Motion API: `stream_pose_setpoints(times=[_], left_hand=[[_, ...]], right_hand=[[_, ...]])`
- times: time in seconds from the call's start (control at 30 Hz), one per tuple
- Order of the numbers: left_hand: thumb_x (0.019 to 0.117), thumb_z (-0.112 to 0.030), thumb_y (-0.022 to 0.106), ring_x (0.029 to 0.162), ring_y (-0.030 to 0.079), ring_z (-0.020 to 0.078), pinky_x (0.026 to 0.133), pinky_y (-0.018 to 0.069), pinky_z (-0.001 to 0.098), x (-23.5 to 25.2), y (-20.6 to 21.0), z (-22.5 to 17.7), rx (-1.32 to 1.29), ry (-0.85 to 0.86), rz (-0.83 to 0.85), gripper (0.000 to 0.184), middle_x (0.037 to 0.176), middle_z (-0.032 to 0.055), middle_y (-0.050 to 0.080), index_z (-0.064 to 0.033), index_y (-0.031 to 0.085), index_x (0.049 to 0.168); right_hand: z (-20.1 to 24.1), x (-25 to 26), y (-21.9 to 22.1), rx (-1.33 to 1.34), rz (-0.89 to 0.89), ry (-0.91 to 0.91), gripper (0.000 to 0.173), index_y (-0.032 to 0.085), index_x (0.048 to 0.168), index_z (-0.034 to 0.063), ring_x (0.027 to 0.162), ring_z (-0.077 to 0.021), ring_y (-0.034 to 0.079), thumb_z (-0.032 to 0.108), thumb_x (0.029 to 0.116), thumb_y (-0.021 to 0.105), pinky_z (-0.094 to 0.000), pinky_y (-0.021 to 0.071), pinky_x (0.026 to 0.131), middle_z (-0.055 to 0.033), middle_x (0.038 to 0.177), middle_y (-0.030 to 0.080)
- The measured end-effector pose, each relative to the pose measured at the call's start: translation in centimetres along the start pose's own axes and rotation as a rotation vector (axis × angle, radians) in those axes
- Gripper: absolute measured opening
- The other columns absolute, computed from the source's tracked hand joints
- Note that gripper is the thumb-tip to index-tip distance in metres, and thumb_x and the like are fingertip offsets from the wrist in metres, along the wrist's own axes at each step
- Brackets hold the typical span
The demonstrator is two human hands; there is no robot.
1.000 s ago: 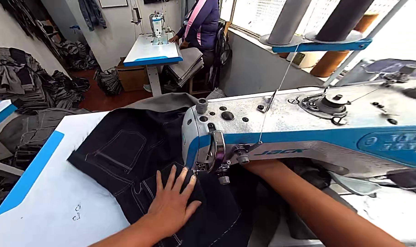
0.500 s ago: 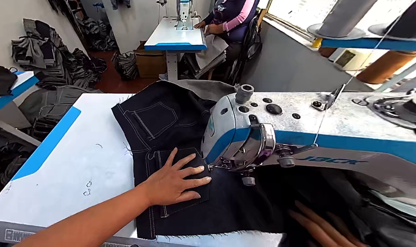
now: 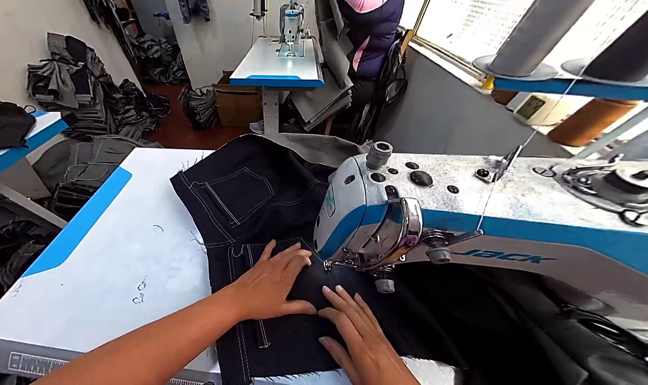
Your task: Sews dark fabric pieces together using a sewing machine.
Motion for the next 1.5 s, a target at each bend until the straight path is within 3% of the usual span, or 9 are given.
stream_pose_setpoints(times=[0.13, 0.33, 0.57, 0.97, 1.07, 1.13, 1.23, 1.4, 1.5], left_hand=[[0.1039, -0.038, 0.055, 0.127, 0.06, 0.0281, 0.1, 0.0461, 0.0547, 1.9, -1.8, 1.5, 0.11, 0.054, -0.104, 0.042, 0.132, 0.0103, 0.066, -0.0076, 0.066, 0.131], [0.1022, -0.068, 0.03, 0.158, 0.016, 0.0224, 0.123, 0.0018, 0.0657, 1.5, 0.5, 3.2, 0.135, -0.019, 0.062, 0.079, 0.168, 0.0017, 0.03, -0.0148, 0.034, 0.161], [0.1085, -0.055, 0.021, 0.16, 0.004, 0.0215, 0.123, -0.0047, 0.0641, 0.9, 0.8, 3.3, 0.034, -0.11, 0.201, 0.065, 0.172, -0.0004, 0.016, -0.0215, 0.026, 0.164], [0.0997, -0.07, 0.035, 0.16, -0.003, 0.0302, 0.12, -0.0086, 0.0683, 0.7, 0.5, 2.7, 0.105, -0.063, 0.279, 0.078, 0.173, 0.0067, 0.011, -0.0266, 0.025, 0.164], [0.1082, -0.051, 0.033, 0.158, 0.018, 0.0316, 0.12, 0.0052, 0.0718, 0.3, 0.2, 0.0, 0.231, 0.139, 0.107, 0.061, 0.166, 0.012, 0.031, -0.013, 0.044, 0.155], [0.1106, -0.032, 0.037, 0.15, 0.039, 0.0269, 0.123, 0.0256, 0.0564, -1.3, 1.0, -2.1, 0.203, 0.298, 0.003, 0.048, 0.157, 0.0113, 0.047, -0.0043, 0.051, 0.148], [0.1114, -0.033, 0.037, 0.15, 0.038, 0.0267, 0.123, 0.0292, 0.0481, -2.7, 1.7, -2.1, 0.085, 0.332, 0.023, 0.049, 0.16, 0.0119, 0.044, -0.0061, 0.046, 0.152], [0.1084, -0.05, 0.032, 0.153, 0.031, 0.0288, 0.123, 0.0217, 0.0603, -2.5, 2.0, -1.7, 0.094, 0.37, 0.052, 0.051, 0.162, 0.0052, 0.041, -0.0305, 0.051, 0.152], [0.1073, -0.051, 0.036, 0.152, 0.034, 0.0271, 0.123, 0.024, 0.0567, -2.6, 1.8, -1.9, 0.131, 0.361, -0.006, 0.053, 0.159, 0.006, 0.045, -0.0208, 0.056, 0.147]], right_hand=[[-0.1, -0.7, 0.1, -0.02, 0.038, -0.016, 0.032, 0.07, 0.121, 0.0094, 0.137, -0.0346, 0.056, 0.032, 0.1033, 0.056, -0.056, 0.0405, 0.114, -0.0137, 0.144, 0.061], [-0.8, -0.6, -0.7, 0.087, 0.154, 0.013, 0.033, 0.069, 0.126, 0.0081, 0.139, -0.0342, 0.053, 0.029, 0.1016, 0.061, -0.0578, 0.0361, 0.116, -0.0144, 0.146, 0.06], [-1.5, -0.6, -1.1, 0.086, 0.278, -0.065, 0.033, 0.066, 0.13, 0.0069, 0.141, -0.0367, 0.051, 0.024, 0.1028, 0.059, -0.0639, 0.034, 0.114, -0.0153, 0.148, 0.058], [-0.8, -0.7, -1.0, 0.075, 0.289, -0.061, 0.034, 0.065, 0.131, 0.0061, 0.141, -0.0369, 0.05, 0.023, 0.1026, 0.059, -0.0645, 0.0327, 0.115, -0.0147, 0.149, 0.057], [-0.6, -1.1, -1.2, 0.01, 0.275, -0.102, 0.036, 0.065, 0.134, 0.0059, 0.14, -0.0331, 0.053, 0.025, 0.1054, 0.054, -0.0613, 0.0352, 0.115, -0.0121, 0.148, 0.059], [-0.2, -1.8, -1.4, -0.002, 0.274, -0.138, 0.037, 0.066, 0.133, 0.0048, 0.138, -0.0307, 0.055, 0.026, 0.1066, 0.052, -0.0549, 0.0388, 0.115, -0.0113, 0.145, 0.062], [-0.2, -1.4, -2.3, 0.131, 0.281, -0.132, 0.032, 0.071, 0.125, 0.0057, 0.133, -0.0296, 0.06, 0.027, 0.1053, 0.056, -0.0499, 0.0424, 0.115, -0.0113, 0.133, 0.069], [-2.5, 2.6, -2.5, -0.091, 0.022, -0.122, 0.031, 0.075, 0.118, 0.0127, 0.102, -0.0208, 0.074, 0.027, 0.1047, 0.052, -0.0341, 0.0614, 0.08, -0.0067, 0.116, 0.075], [-3.1, 3.4, -1.3, -0.193, -0.013, -0.149, 0.031, 0.077, 0.116, 0.0105, 0.094, -0.0252, 0.073, 0.01, 0.0972, 0.053, -0.0366, 0.0612, 0.07, -0.0081, 0.111, 0.075]])
Point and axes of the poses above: each hand's wrist, its own x-axis towards the middle knuckle, its own y-axis out of the palm, z = x × y, the point moved 8 cm from there along x, towards the middle knuckle
